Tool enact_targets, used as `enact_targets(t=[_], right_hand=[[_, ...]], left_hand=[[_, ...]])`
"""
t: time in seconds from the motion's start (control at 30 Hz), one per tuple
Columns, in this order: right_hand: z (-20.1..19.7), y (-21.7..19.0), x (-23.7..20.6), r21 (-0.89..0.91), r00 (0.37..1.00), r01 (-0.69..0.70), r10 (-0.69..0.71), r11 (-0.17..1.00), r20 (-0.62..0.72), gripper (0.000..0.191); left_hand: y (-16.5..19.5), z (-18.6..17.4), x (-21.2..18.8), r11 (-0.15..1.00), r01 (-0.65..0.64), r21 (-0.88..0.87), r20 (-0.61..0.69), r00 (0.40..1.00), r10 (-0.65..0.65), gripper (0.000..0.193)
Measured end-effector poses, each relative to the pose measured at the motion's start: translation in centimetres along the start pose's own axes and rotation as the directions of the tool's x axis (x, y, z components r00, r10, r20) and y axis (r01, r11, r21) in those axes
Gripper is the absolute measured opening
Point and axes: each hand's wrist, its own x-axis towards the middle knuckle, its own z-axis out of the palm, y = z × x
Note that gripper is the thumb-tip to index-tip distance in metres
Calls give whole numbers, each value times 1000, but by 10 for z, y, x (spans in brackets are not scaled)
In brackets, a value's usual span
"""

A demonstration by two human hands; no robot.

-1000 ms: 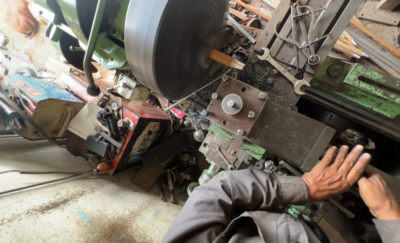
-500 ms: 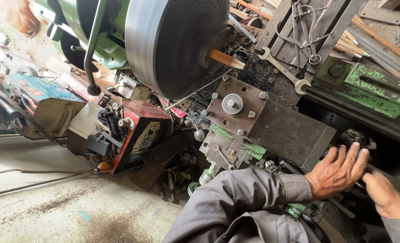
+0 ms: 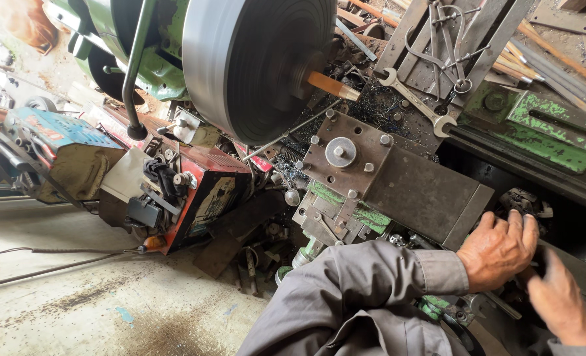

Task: The person operates a metal lathe, using a cutting tool to shape a cylindrical metal workpiece. They adjust the machine's controls and feed the tool into the spinning metal, creating metal shavings. Finally, they remove the finished piece and inspect it.

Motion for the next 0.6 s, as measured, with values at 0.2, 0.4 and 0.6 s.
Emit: enact_targets(t=[0.2, 0.4, 0.6], right_hand=[[9, 12, -17, -372, 891, 359, -433, 856, -138, 75], [23, 17, -12, -490, 887, 284, -420, 824, -193, 83], [24, 3, -12, -456, 871, 265, -413, 850, -264, 70]], left_hand=[[2, 9, 6, 999, 34, -28, 72, 997, -32, 67], [-2, 20, 19, 992, 29, -124, 257, 966, 4, 62], [-7, 23, 37, 967, 96, -238, 465, 885, 27, 75]])
